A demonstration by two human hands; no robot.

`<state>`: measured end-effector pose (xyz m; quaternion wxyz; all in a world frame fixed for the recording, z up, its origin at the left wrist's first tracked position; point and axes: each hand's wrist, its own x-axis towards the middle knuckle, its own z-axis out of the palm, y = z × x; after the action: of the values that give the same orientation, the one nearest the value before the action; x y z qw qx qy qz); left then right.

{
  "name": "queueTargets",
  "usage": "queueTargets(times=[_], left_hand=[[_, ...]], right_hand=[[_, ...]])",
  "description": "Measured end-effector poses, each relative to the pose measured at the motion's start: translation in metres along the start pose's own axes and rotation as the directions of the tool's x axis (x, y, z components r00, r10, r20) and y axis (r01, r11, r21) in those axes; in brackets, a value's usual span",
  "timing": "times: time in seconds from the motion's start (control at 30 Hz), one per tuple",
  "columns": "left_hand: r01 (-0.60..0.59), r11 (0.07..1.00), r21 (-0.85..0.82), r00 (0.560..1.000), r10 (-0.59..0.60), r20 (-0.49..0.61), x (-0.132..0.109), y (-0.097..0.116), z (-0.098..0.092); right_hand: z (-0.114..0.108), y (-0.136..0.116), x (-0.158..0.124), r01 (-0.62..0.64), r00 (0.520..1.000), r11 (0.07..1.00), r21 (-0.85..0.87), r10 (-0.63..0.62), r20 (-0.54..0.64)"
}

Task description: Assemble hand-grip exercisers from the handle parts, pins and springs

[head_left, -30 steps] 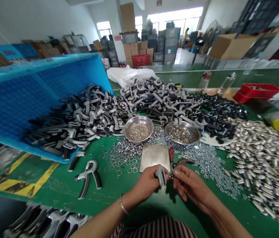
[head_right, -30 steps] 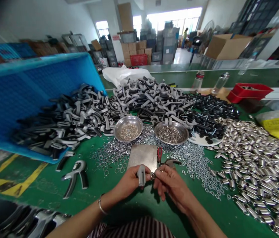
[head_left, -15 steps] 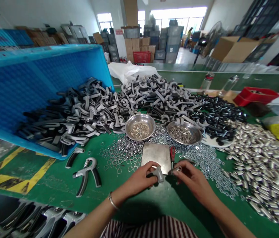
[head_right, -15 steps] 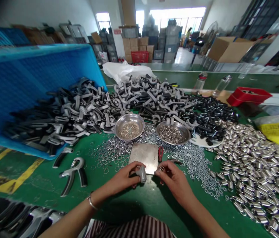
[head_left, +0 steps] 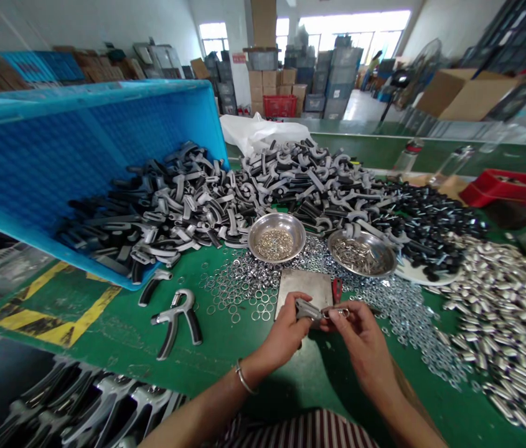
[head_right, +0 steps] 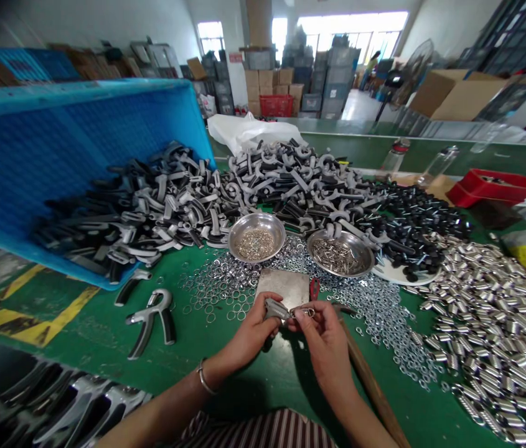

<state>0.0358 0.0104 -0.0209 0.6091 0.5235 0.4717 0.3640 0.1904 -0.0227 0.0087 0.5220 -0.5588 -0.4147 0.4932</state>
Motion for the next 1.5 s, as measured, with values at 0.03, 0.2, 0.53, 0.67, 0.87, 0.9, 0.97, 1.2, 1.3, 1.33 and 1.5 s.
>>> queueTargets(times=[0.03,0.2,0.53,0.67,0.87,0.9,0.97,1.2,1.3,1.33,1.5], left_hand=[[0.032,0.997,-0.069,0.999,-0.032,0.005,-0.001,-0.004,0.002],[0.129,0.943,-0.308,0.988,-0.096,0.121,-0.007,-0.014,0.011],[0.305,0.87,-0.387,0.887,-0.112,0.448,-0.05,0.007,-0.044],[0.072,0.943,-0.324,0.981,-0.126,-0.15,-0.07,0.006,-0.092],[0.031,0.998,-0.054,0.953,-0.046,-0.298,-0.071,0.012,-0.127],[0.01,1.0,-0.025,0.94,-0.018,-0.342,-0.065,0.01,-0.122],[-0.058,0.998,0.033,0.902,0.066,-0.427,-0.05,0.008,-0.105],[-0.311,0.929,0.2,0.927,0.342,-0.151,-0.006,0.028,-0.046],[-0.345,0.88,0.326,0.898,0.411,-0.159,0.0,0.027,-0.035],[-0.342,0.87,0.356,0.893,0.419,-0.166,0.001,0.025,-0.032],[-0.242,0.891,0.385,0.912,0.345,-0.224,0.0,0.019,-0.021]], right_hand=[[0.004,0.002,-0.001,0.023,1.0,1.0,-0.015,-0.023,-0.016],[0.006,0.008,0.0,0.104,0.995,0.975,-0.194,-0.104,0.009],[0.022,0.006,0.027,0.259,0.836,0.915,-0.311,-0.051,0.547],[0.069,0.031,0.047,0.688,0.652,0.539,-0.486,-0.165,0.74],[0.092,0.038,0.059,0.792,0.56,0.398,-0.463,-0.172,0.81],[0.088,0.034,0.059,0.737,0.603,0.498,-0.458,-0.176,0.778],[0.075,0.025,0.055,0.447,0.753,0.813,-0.374,-0.115,0.648],[0.046,0.014,0.029,-0.437,0.857,0.832,0.341,0.269,0.44],[0.041,0.017,0.028,-0.475,0.837,0.804,0.359,0.286,0.467],[0.039,0.018,0.028,-0.482,0.83,0.804,0.348,0.293,0.474],[0.031,0.01,0.028,-0.351,0.862,0.909,0.225,0.22,0.457]])
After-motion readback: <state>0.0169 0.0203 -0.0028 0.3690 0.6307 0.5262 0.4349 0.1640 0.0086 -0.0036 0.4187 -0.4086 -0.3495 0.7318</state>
